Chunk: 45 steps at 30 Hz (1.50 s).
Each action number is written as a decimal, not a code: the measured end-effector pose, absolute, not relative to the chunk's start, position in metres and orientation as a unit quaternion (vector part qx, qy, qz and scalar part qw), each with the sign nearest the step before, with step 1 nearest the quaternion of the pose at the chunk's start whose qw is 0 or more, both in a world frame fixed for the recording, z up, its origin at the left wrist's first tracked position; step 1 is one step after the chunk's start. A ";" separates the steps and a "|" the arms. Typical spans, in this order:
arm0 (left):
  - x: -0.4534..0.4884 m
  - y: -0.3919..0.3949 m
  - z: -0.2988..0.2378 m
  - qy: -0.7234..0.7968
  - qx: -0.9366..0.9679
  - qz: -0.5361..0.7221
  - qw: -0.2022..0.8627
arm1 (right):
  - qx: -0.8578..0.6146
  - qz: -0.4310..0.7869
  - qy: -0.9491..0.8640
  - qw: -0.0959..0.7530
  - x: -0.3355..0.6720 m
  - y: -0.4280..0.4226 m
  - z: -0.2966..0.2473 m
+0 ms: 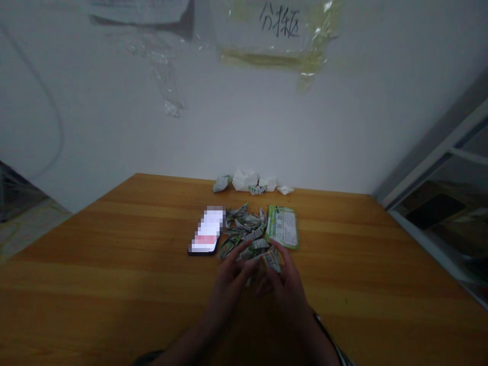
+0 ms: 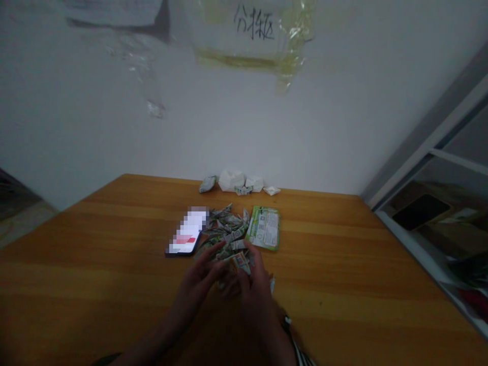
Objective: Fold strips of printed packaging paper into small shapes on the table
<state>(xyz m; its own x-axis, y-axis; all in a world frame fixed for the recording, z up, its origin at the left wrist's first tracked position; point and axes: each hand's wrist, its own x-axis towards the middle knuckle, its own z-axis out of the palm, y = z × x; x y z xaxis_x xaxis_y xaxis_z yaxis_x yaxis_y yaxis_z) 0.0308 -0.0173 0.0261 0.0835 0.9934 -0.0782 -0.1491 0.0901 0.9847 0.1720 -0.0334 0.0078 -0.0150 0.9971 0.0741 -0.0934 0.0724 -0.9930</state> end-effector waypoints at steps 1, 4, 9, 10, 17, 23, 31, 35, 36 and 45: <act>0.030 -0.016 0.026 0.468 0.463 0.489 0.571 | -0.463 0.485 -0.510 0.539 0.170 -0.035 0.007; 0.025 -0.012 0.026 0.486 0.464 0.514 0.532 | -0.442 0.506 -0.568 0.476 0.169 -0.040 0.008; 0.013 -0.005 0.020 0.462 0.506 0.496 0.533 | -0.375 0.543 -0.650 0.377 0.186 -0.040 0.014; 0.012 -0.005 0.019 0.439 0.523 0.473 0.557 | -0.371 0.522 -0.663 0.388 0.190 -0.038 0.015; 0.020 -0.010 0.018 0.394 0.550 0.396 0.620 | -0.355 0.396 -0.707 0.467 0.188 -0.031 0.012; 0.015 -0.012 0.021 0.341 0.607 0.483 0.532 | -0.428 0.300 -0.604 0.602 0.187 -0.034 0.012; 0.013 -0.018 0.024 0.359 0.659 0.546 0.373 | -0.411 0.295 -0.605 0.615 0.190 -0.037 0.015; 0.021 -0.024 0.028 0.428 0.579 0.545 0.431 | -0.456 0.305 -0.582 0.600 0.185 -0.038 0.011; 0.024 -0.025 0.029 0.448 0.556 0.536 0.449 | -0.476 0.312 -0.564 0.598 0.182 -0.039 0.011; 0.036 -0.023 0.030 0.513 0.398 0.524 0.552 | -0.512 0.477 -0.396 0.595 0.162 -0.040 0.013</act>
<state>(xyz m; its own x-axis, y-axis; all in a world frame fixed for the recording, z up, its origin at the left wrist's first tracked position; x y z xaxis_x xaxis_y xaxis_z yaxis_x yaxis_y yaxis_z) 0.0356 -0.0230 0.0298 -0.0742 0.9860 -0.1493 -0.1707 0.1350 0.9760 0.1619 -0.0397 0.0134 0.2318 0.9726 -0.0175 -0.1618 0.0208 -0.9866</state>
